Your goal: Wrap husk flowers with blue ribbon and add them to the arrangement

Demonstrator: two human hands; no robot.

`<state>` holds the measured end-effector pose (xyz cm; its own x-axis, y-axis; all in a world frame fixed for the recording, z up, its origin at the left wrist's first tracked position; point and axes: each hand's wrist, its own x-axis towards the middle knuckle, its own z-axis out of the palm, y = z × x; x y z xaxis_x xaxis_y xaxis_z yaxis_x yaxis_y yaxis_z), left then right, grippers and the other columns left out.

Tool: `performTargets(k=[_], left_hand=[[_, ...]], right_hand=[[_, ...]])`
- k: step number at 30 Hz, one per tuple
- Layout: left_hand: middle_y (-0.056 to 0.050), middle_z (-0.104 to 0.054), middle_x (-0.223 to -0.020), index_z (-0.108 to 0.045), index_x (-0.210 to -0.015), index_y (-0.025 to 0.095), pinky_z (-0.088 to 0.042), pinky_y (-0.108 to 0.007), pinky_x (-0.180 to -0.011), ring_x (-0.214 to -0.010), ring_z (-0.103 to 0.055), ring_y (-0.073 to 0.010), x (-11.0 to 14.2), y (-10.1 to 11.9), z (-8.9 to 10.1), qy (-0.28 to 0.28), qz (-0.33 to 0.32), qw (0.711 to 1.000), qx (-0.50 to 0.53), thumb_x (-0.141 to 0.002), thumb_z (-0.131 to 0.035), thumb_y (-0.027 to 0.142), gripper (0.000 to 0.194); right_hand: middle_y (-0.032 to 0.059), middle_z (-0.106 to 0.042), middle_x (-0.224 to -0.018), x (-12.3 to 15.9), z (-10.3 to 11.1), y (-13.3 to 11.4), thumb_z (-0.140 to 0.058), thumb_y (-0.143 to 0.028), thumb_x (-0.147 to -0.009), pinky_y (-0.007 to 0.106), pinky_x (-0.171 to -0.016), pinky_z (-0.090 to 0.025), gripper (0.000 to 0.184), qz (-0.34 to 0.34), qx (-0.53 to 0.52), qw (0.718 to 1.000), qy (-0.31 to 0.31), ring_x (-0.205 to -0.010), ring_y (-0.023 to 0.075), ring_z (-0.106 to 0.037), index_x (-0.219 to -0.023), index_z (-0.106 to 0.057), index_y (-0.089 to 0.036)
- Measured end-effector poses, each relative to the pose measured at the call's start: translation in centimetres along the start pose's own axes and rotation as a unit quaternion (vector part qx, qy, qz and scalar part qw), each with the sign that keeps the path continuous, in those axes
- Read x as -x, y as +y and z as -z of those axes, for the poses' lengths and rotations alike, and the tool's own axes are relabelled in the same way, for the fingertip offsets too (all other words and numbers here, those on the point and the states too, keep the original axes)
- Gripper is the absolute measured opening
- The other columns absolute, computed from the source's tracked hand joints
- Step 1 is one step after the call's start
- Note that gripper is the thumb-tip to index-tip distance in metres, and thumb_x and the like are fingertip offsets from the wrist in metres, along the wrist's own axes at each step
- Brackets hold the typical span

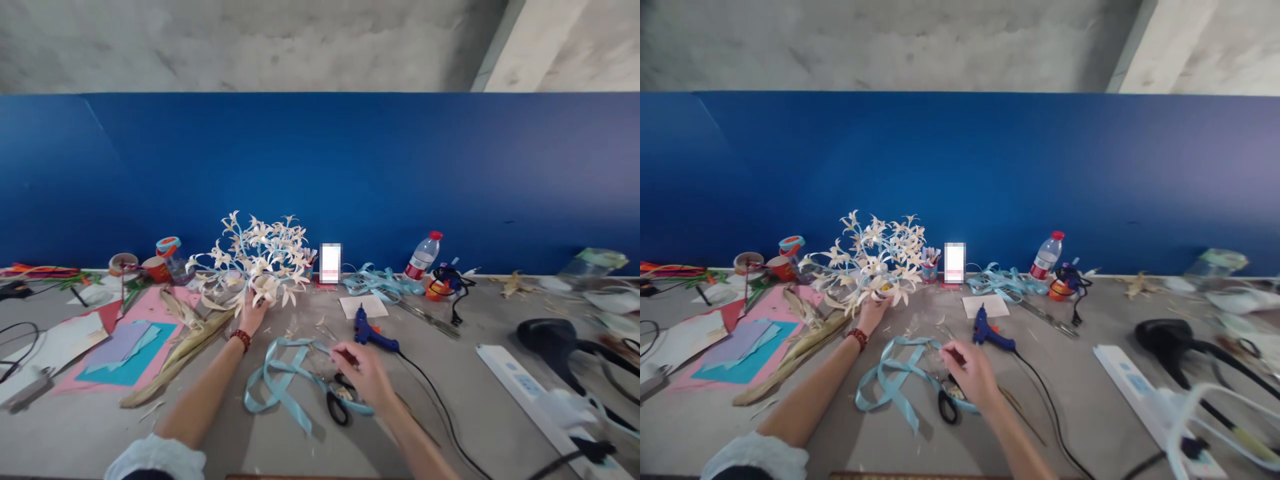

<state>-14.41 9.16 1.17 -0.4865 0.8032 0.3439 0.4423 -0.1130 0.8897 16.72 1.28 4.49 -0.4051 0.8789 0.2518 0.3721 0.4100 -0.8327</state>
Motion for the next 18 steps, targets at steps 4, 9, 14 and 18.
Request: performTargets(k=[4,9,14,18], left_hand=[[-0.011,-0.070,-0.099,-0.063,-0.105,0.016,-0.048,-0.043,-0.090,-0.104,-0.062,-0.0306,-0.1,-0.1,-0.2,-0.002,-0.004,1.000,-0.012,-0.074,-0.071,0.030,0.035],[-0.011,-0.069,-0.099,-0.062,-0.096,0.017,-0.047,-0.044,-0.091,-0.104,-0.062,-0.0320,-0.4,-0.2,-0.1,-0.007,-0.011,1.000,-0.014,-0.069,-0.071,0.029,0.031],[-0.012,-0.068,-0.105,-0.059,-0.102,0.018,-0.051,-0.044,-0.088,-0.101,-0.064,-0.0303,0.3,-0.2,0.5,-0.035,-0.002,0.999,0.013,-0.067,-0.074,0.029,0.040],[-0.015,-0.064,-0.117,-0.057,-0.108,0.018,-0.053,-0.044,-0.086,-0.109,-0.061,-0.0306,2.4,0.8,2.1,-0.043,0.017,0.998,0.046,-0.070,-0.071,0.035,0.043]], right_hand=[[0.0020,-0.069,-0.071,0.3,0.2,-0.3,-0.053,-0.039,-0.090,0.025,-0.052,-0.047,0.021,-0.004,0.010,1.000,0.009,-0.062,0.0185,-0.064,-0.080,-0.066,-0.025],[0.0018,-0.067,-0.067,0.6,0.3,-0.3,-0.053,-0.037,-0.089,0.025,-0.055,-0.047,0.021,0.000,0.016,1.000,0.018,-0.061,0.0180,-0.064,-0.080,-0.065,-0.023],[0.0024,-0.068,-0.072,1.2,0.0,0.7,-0.053,-0.038,-0.090,0.026,-0.060,-0.051,0.020,-0.019,-0.042,0.999,0.023,-0.063,0.0180,-0.065,-0.087,-0.065,-0.023],[0.0037,-0.067,-0.075,1.5,0.0,0.3,-0.054,-0.043,-0.089,0.026,-0.061,-0.052,0.024,-0.041,-0.119,0.992,0.029,-0.064,0.0169,-0.064,-0.082,-0.064,-0.022]])
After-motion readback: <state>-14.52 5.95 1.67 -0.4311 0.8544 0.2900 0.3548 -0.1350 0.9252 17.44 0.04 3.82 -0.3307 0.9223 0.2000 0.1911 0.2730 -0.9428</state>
